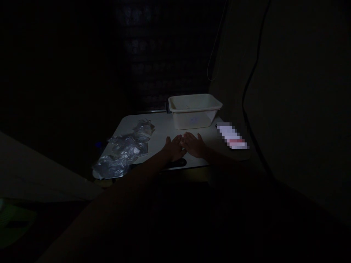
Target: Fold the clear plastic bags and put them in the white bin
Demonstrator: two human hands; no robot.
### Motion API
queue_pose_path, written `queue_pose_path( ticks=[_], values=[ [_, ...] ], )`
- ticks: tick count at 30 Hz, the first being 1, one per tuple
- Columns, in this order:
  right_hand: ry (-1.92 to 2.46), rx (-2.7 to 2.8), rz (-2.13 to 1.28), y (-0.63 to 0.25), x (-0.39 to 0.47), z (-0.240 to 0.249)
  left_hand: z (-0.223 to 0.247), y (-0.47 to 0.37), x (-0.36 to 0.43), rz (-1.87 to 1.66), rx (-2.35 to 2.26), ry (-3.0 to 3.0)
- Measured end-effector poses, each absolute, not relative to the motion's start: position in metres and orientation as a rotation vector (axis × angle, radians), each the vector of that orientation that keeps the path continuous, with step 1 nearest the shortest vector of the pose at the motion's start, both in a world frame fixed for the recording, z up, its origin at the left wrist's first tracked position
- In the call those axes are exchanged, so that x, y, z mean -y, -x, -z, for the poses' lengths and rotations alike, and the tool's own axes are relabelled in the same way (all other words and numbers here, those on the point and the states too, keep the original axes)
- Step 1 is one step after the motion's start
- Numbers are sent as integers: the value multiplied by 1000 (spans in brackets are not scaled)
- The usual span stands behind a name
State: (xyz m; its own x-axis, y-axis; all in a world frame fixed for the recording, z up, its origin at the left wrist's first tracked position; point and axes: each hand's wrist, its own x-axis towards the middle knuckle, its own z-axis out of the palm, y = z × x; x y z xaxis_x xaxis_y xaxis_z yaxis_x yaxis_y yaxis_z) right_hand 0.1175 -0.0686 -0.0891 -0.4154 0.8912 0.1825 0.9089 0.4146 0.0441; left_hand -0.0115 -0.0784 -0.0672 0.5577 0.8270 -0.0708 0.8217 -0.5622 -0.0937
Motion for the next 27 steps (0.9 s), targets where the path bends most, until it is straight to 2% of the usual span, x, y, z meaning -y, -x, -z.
queue_pose_path(
  ticks=[12,20,27],
  values=[
    [1691,2456,365,-138,69,81,57,23,80,-184,1646,2643],
    [1546,2581,186,-122,62,76,60,12,75,-32,1626,2809],
    [1621,2585,203,-119,67,88,68,13,77,-125,1588,2767]
  ],
)
